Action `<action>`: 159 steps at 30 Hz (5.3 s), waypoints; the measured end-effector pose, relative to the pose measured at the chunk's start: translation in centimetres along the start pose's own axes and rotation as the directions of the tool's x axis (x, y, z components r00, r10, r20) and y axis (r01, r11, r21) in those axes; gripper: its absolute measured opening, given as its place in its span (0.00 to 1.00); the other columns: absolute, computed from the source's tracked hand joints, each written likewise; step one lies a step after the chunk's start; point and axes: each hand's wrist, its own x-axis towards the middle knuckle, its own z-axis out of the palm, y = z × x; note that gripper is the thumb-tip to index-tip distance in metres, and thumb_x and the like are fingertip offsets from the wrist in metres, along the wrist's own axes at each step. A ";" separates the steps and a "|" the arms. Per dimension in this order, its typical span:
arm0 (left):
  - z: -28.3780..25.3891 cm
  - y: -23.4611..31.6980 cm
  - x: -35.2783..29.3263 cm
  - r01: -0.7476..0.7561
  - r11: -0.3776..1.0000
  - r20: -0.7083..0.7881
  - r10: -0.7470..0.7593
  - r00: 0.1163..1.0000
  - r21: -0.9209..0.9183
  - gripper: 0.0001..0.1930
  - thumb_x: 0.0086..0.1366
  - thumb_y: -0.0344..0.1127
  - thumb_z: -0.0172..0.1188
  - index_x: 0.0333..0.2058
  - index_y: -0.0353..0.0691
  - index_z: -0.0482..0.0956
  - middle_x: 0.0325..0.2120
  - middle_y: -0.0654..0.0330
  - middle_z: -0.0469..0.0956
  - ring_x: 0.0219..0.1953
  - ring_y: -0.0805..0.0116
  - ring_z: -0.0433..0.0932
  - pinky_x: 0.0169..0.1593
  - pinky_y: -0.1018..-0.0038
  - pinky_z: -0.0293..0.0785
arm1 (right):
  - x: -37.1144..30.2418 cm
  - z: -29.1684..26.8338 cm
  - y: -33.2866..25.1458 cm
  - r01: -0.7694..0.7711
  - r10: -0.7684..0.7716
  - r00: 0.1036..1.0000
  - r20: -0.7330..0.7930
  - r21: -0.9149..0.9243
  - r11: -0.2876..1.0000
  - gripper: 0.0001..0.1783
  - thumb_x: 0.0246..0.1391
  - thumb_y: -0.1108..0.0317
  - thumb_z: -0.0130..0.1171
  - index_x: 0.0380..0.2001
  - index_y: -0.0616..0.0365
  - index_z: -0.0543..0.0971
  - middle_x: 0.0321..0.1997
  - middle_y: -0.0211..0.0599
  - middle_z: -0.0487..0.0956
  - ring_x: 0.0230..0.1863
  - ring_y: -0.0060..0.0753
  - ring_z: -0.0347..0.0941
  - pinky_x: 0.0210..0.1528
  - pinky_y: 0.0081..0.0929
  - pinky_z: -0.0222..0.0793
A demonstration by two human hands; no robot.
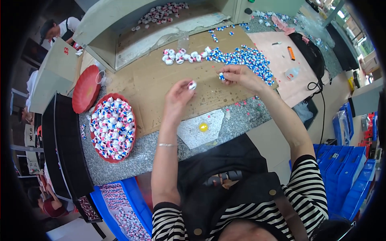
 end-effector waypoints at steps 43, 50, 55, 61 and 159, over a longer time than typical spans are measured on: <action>-2.2 -1.2 -16.1 -0.006 0.945 -0.013 0.002 1.000 -0.328 0.17 0.64 0.24 0.56 0.52 0.34 0.71 0.43 0.56 0.77 0.40 0.70 0.79 0.45 0.77 0.75 | -5.6 3.3 -0.1 0.370 -0.451 0.871 0.195 -0.864 0.342 0.06 0.48 0.73 0.62 0.30 0.64 0.80 0.28 0.45 0.79 0.31 0.47 0.77 0.34 0.33 0.72; -2.1 -0.3 -16.4 0.037 0.951 -0.058 -0.058 0.997 -0.306 0.17 0.62 0.22 0.58 0.50 0.33 0.71 0.42 0.56 0.77 0.38 0.73 0.78 0.43 0.79 0.75 | -7.1 10.3 -0.5 0.614 -0.414 0.787 0.458 -0.655 0.440 0.06 0.48 0.73 0.59 0.31 0.62 0.79 0.29 0.43 0.77 0.34 0.48 0.75 0.34 0.38 0.70; -2.6 -0.7 -17.1 -0.061 0.980 -0.088 0.045 0.995 -0.187 0.17 0.60 0.19 0.58 0.49 0.33 0.72 0.41 0.59 0.76 0.40 0.74 0.78 0.45 0.78 0.75 | -6.1 11.3 -0.1 0.663 -0.374 0.729 0.573 -0.726 0.181 0.04 0.46 0.75 0.56 0.28 0.62 0.76 0.26 0.44 0.72 0.30 0.50 0.73 0.31 0.40 0.69; -1.4 -1.8 -16.8 -0.133 0.991 -0.175 0.135 0.975 0.025 0.17 0.59 0.17 0.59 0.47 0.30 0.73 0.38 0.61 0.75 0.42 0.73 0.78 0.47 0.78 0.76 | -6.0 11.2 0.3 0.644 -0.397 0.751 0.528 -0.718 0.263 0.03 0.38 0.76 0.56 0.20 0.63 0.73 0.26 0.45 0.74 0.31 0.53 0.74 0.31 0.44 0.70; -1.9 -3.1 -16.8 -0.162 0.947 -0.229 0.229 0.946 0.279 0.16 0.57 0.18 0.61 0.45 0.30 0.74 0.38 0.57 0.75 0.39 0.73 0.78 0.42 0.80 0.77 | -6.4 11.1 0.5 0.640 -0.388 0.755 0.528 -0.723 0.260 0.06 0.41 0.78 0.57 0.27 0.63 0.76 0.28 0.45 0.73 0.30 0.52 0.73 0.30 0.41 0.69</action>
